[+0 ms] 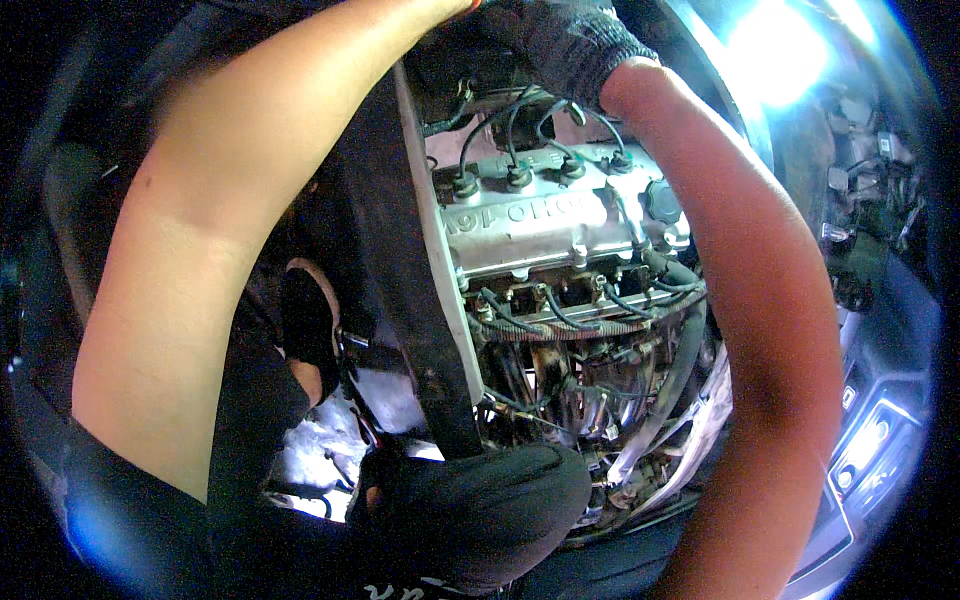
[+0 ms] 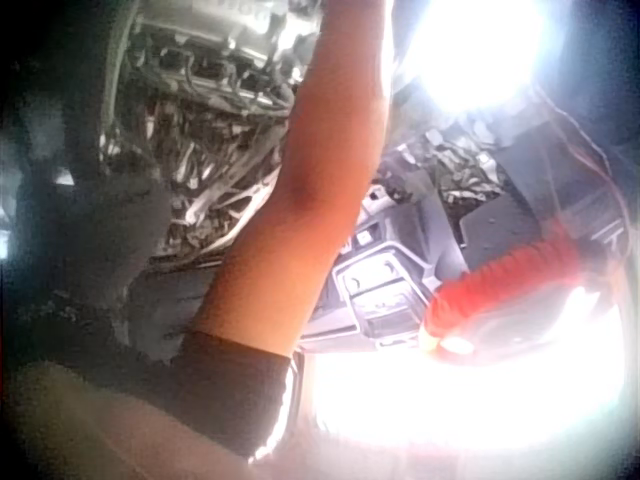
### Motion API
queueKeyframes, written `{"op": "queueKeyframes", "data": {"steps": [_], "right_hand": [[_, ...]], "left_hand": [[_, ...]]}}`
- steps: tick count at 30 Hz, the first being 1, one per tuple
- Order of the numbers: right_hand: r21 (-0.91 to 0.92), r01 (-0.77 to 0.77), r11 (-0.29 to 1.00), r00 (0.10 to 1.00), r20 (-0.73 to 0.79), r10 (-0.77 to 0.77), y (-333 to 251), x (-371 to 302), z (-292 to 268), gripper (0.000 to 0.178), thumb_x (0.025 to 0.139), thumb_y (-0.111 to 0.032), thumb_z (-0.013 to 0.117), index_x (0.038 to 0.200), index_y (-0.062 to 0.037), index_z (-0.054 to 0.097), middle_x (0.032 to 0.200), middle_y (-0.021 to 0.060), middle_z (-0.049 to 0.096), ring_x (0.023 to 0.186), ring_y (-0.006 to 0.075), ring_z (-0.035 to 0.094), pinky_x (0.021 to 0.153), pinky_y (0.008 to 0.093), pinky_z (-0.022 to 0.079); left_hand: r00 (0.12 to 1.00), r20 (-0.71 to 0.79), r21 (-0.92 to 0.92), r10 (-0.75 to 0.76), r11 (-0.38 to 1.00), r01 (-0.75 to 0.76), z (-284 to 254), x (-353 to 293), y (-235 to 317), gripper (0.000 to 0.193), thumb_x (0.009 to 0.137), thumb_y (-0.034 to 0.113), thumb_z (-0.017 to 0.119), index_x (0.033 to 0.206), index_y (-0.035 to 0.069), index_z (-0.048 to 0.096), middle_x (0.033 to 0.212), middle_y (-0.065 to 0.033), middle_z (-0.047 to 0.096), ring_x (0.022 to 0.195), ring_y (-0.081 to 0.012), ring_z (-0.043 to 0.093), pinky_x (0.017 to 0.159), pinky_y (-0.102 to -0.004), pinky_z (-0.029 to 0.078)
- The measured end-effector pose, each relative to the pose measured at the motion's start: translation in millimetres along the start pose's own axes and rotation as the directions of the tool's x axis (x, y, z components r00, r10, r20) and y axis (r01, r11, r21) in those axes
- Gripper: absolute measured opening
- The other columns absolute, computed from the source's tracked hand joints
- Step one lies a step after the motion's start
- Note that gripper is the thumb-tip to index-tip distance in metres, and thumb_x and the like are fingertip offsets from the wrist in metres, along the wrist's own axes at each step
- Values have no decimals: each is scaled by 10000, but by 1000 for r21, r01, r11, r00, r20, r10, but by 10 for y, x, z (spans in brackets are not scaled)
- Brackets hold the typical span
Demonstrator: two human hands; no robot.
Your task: The person works on a car engine located in the trunk, using a wrench to tighten bolts on the battery terminals. They adjust the battery position and use a flashlight to illuminate the workspace.
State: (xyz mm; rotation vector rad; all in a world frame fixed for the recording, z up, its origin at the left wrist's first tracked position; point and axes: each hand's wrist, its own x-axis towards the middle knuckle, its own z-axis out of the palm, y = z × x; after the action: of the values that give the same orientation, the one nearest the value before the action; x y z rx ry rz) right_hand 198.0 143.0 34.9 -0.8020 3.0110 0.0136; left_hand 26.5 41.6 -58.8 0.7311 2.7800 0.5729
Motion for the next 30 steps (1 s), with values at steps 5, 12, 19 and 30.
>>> {"op": "queueKeyframes", "data": {"steps": [5, 12, 19, 30], "right_hand": [[-32, 111, 993, 982, -149, -115, 17, 92, -74, 420, 916, -236, 614, 1328, -171, 568, 1052, 157, 695, 924, 352, 689, 795, 460, 569], [48, 67, 997, 995, -75, -64, 60, -29, -71, 408, 909, -246, 621, 1311, -183, 590, 1111, 145, 694, 960, 338, 691, 834, 444, 562], [54, -16, 998, 999, 49, 14, 81, 7, -59, 412, 902, -230, 621, 1300, -131, 582, 1150, 170, 677, 975, 356, 679, 859, 454, 545], [60, 99, 993, 994, -49, -96, 33, 5, -34, 432, 872, -151, 627, 1302, -122, 598, 1196, 152, 659, 1058, 344, 656, 924, 446, 521]], "left_hand": [[995, -53, -50, -84, 995, 81, -369, -338, 144, 835, 776, 733, 611, 1258, 54, 666, 1342, -284, 593, 1297, -394, 554, 1085, -479, 425], [983, -136, -51, -123, 992, 117, -455, -504, 302, 793, 807, 721, 608, 1213, 43, 679, 1197, -269, 677, 1148, -375, 656, 964, -466, 510], [1000, -24, 21, 2, 1000, -1, -230, -292, 274, 681, 797, 627, 624, 1231, 108, 709, 1299, -199, 648, 1169, -363, 643, 1009, -452, 493], [999, -36, -24, -32, 999, 31, -292, -315, 227, 613, 770, 611, 690, 1070, 82, 770, 1120, -236, 709, 1032, -384, 693, 924, -458, 532]]}}
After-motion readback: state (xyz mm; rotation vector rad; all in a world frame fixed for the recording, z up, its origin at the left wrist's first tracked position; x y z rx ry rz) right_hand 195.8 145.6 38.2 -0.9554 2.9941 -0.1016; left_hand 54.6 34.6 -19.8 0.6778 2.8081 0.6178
